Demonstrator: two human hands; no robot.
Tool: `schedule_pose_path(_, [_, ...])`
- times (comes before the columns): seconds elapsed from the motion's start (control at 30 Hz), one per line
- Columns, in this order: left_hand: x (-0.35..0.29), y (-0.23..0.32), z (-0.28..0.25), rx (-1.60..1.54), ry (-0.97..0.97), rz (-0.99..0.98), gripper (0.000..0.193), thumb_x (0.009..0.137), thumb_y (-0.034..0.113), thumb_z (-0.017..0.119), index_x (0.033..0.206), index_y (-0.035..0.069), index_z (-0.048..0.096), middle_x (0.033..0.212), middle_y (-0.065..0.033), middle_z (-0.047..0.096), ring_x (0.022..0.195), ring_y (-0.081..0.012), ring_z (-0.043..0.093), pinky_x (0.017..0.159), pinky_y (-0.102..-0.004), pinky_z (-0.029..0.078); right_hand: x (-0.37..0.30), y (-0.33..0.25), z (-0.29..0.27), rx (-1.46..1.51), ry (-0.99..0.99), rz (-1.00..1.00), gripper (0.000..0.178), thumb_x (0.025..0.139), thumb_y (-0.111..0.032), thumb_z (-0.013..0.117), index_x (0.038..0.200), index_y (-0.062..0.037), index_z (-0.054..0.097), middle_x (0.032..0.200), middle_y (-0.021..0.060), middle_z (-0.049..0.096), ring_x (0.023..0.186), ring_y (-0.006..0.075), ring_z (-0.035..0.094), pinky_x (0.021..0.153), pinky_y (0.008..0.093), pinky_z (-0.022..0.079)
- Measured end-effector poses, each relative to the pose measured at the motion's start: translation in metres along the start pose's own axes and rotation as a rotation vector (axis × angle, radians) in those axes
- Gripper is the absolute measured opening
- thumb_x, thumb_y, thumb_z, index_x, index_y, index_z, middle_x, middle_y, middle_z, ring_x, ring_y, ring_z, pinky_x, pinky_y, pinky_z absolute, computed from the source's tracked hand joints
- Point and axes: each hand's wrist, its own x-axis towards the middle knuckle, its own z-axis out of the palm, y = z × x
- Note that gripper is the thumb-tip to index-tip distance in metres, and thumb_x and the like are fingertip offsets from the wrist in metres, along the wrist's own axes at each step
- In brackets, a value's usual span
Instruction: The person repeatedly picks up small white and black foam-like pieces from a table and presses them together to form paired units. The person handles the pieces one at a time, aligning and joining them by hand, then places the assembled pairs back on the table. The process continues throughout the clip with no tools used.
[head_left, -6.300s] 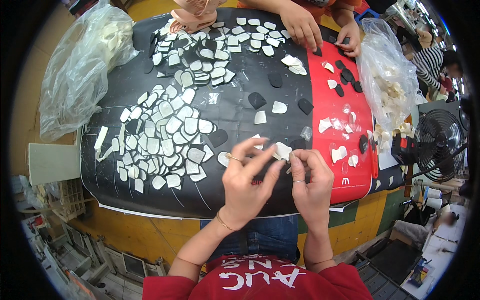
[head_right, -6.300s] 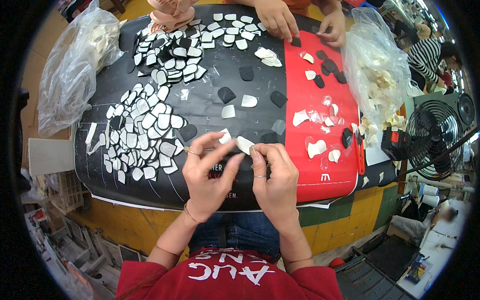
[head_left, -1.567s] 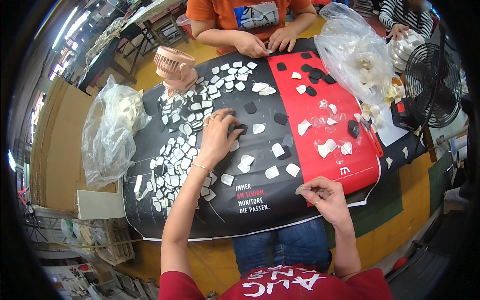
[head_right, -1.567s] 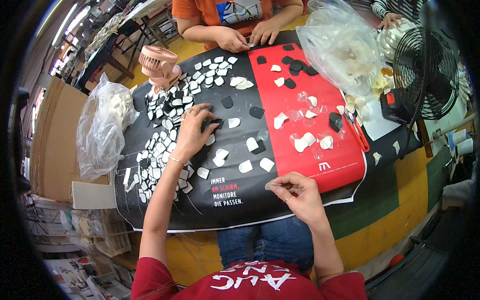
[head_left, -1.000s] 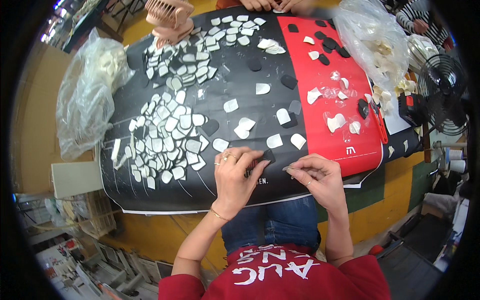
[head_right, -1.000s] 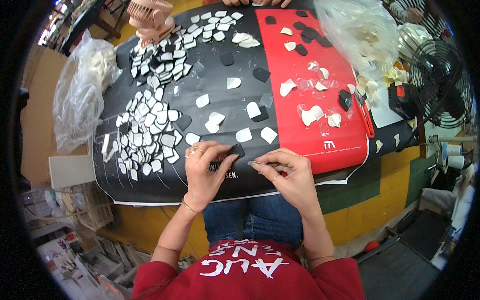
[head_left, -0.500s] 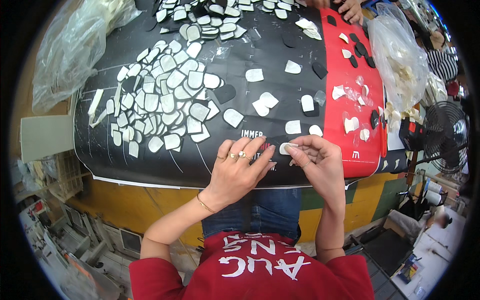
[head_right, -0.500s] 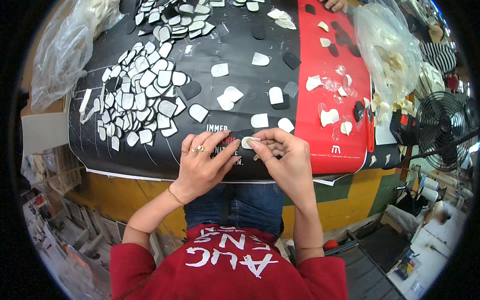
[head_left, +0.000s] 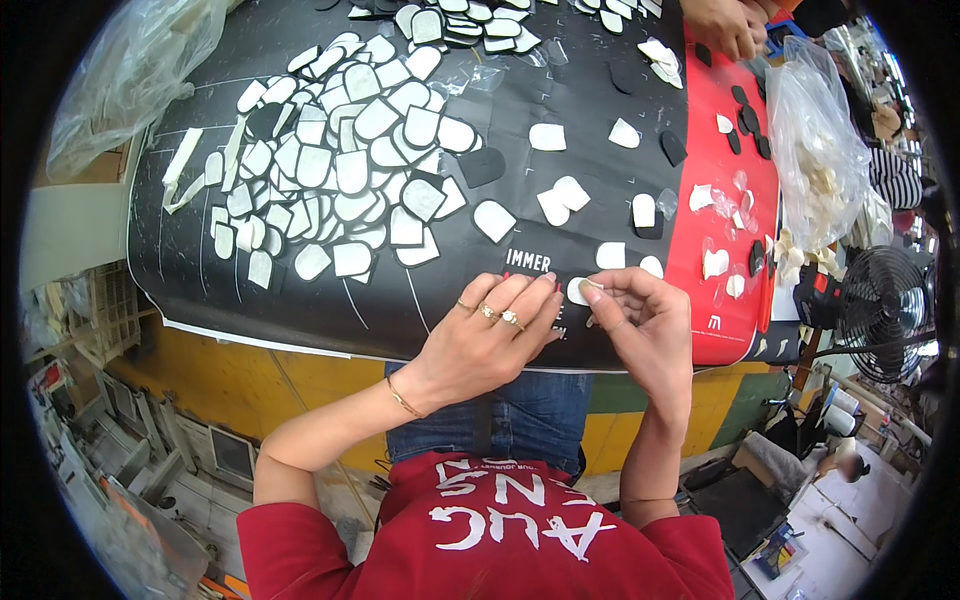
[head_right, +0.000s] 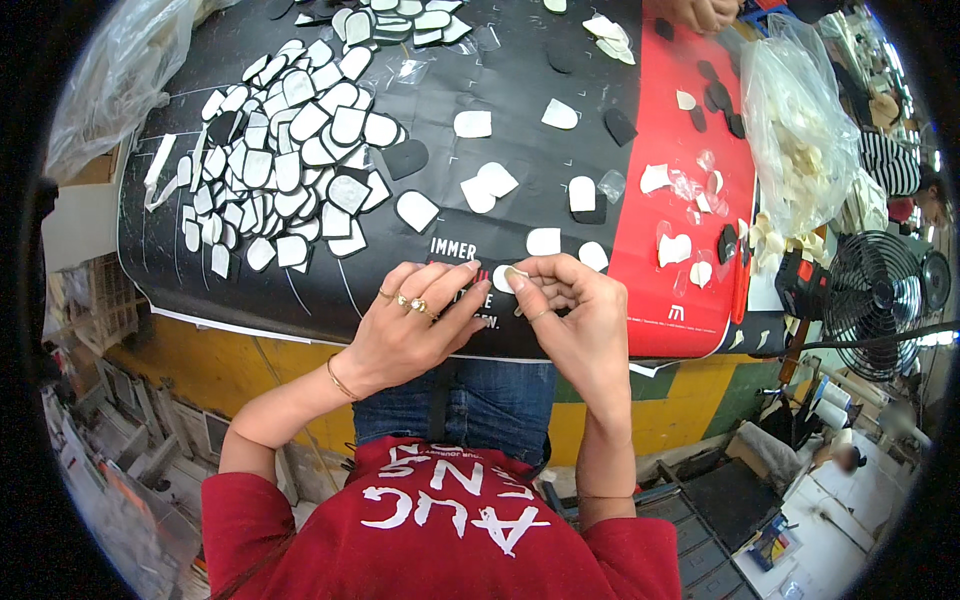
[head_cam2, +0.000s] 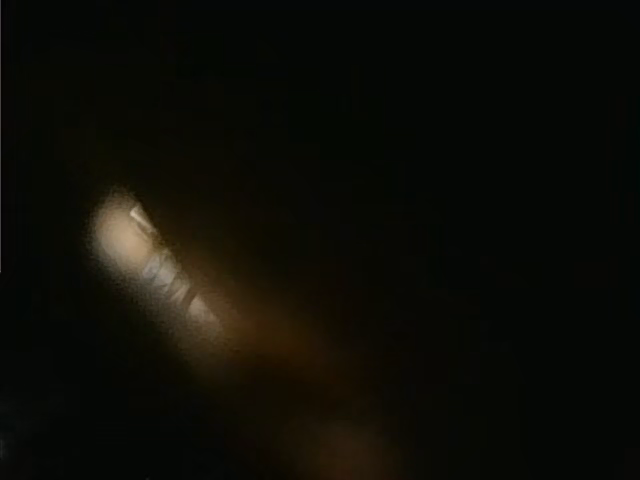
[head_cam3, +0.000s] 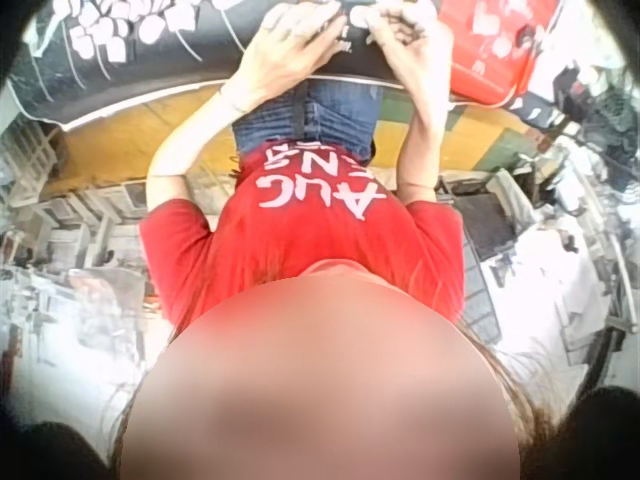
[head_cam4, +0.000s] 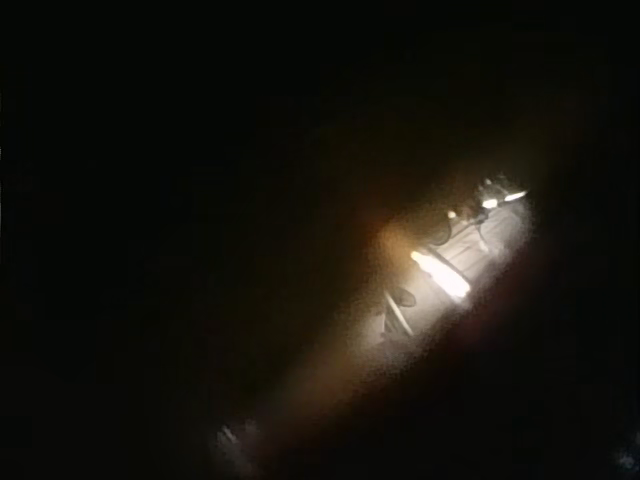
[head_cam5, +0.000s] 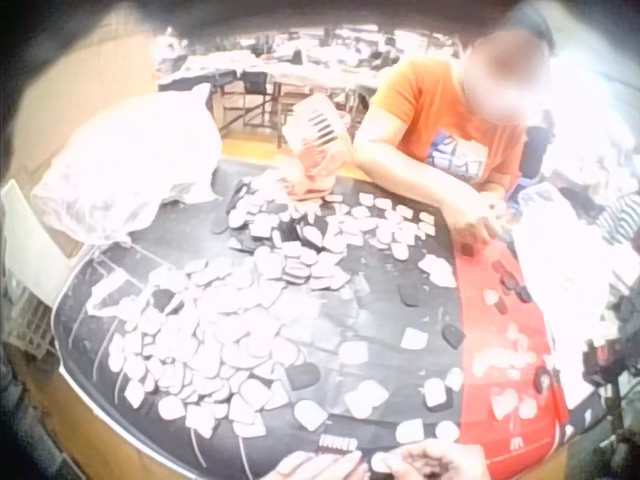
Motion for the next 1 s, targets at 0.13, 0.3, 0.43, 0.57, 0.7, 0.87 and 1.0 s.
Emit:
schedule_pose_path(0.13, [0.0, 0.0004, 0.0001, 0.028, -0.015, 0.002, 0.046, 0.08, 0.025, 0.078, 0.12, 0.007, 0.066, 0.13, -0.007, 0.057, 0.113, -0.0229, 0.054, 0.095, -0.0398, 0.045, 0.0014, 0.0028, 0.0017, -0.029, 0.008, 0.002, 0.016, 0.09, -0.006, 0.073, 0.098, 0.0074, 0.071, 0.081, 0.0065, 0.073, 0.069, 0.0066, 0.066, 0.064, 0.0219, 0.054])
schedule_pose_path(0.3, [-0.0002, 0.0014, 0.0008, 0.028, -0.015, -0.003, 0.045, 0.08, 0.025, 0.078, 0.12, 0.007, 0.066, 0.129, -0.0071, 0.057, 0.113, -0.0231, 0.054, 0.096, -0.0397, 0.045, 0.0022, 0.0036, 0.0027, -0.041, 0.004, 0.004, 0.016, 0.091, -0.006, 0.073, 0.099, 0.0073, 0.071, 0.081, 0.0047, 0.072, 0.069, 0.0054, 0.064, 0.064, 0.0207, 0.053])
schedule_pose_path(0.43, [0.0003, 0.0016, 0.0006, 0.03, -0.013, -0.002, 0.046, 0.079, 0.024, 0.079, 0.12, 0.007, 0.066, 0.128, -0.0069, 0.057, 0.114, -0.0232, 0.053, 0.096, -0.0398, 0.045, 0.0025, 0.0025, 0.0015, -0.076, -0.022, 0.026, 0.016, 0.092, -0.005, 0.073, 0.102, 0.0071, 0.07, 0.083, 0.0021, 0.07, 0.07, 0.0039, 0.062, 0.063, 0.0189, 0.051])
schedule_pose_path(0.57, [0.0007, 0.0014, 0.0002, 0.022, -0.014, -0.002, 0.047, 0.078, 0.023, 0.079, 0.12, 0.007, 0.066, 0.128, -0.0065, 0.057, 0.113, -0.0232, 0.053, 0.095, -0.0397, 0.045, 0.0022, 0.0007, 0.0018, -0.075, -0.019, 0.025, 0.016, 0.092, -0.005, 0.073, 0.101, 0.0069, 0.07, 0.082, 0.002, 0.07, 0.07, 0.0034, 0.062, 0.063, 0.0183, 0.051])
schedule_pose_path(0.7, [0.0008, 0.0013, 0.0003, 0.006, -0.019, -0.012, 0.049, 0.078, 0.023, 0.079, 0.122, 0.007, 0.065, 0.128, -0.0065, 0.056, 0.113, -0.023, 0.054, 0.095, -0.0399, 0.045, 0.0019, -0.0007, 0.003, -0.1, -0.003, 0.014, 0.015, 0.092, -0.006, 0.073, 0.1, 0.0068, 0.071, 0.081, 0.0018, 0.07, 0.07, 0.003, 0.062, 0.062, 0.018, 0.05])
schedule_pose_path(0.87, [0.0022, 0.001, -0.0004, -0.025, -0.029, -0.022, 0.053, 0.078, 0.023, 0.079, 0.127, 0.007, 0.063, 0.128, -0.0066, 0.055, 0.113, -0.0226, 0.053, 0.095, -0.0398, 0.044, 0.0019, -0.0016, 0.0038, -0.122, 0.008, -0.003, 0.015, 0.091, -0.006, 0.073, 0.1, 0.0063, 0.072, 0.08, 0.0015, 0.07, 0.069, 0.003, 0.062, 0.062, 0.0179, 0.05])
schedule_pose_path(1.0, [0.0041, 0.0032, -0.0016, 0.021, -0.079, -0.028, 0.053, 0.079, 0.023, 0.078, 0.128, 0.007, 0.063, 0.129, -0.0068, 0.054, 0.114, -0.0226, 0.052, 0.096, -0.0395, 0.042, 0.0006, -0.0028, 0.0065, -0.155, 0.031, -0.017, 0.015, 0.091, -0.006, 0.074, 0.1, 0.0059, 0.071, 0.079, 0.0005, 0.069, 0.069, 0.0027, 0.06, 0.062, 0.0176, 0.049])
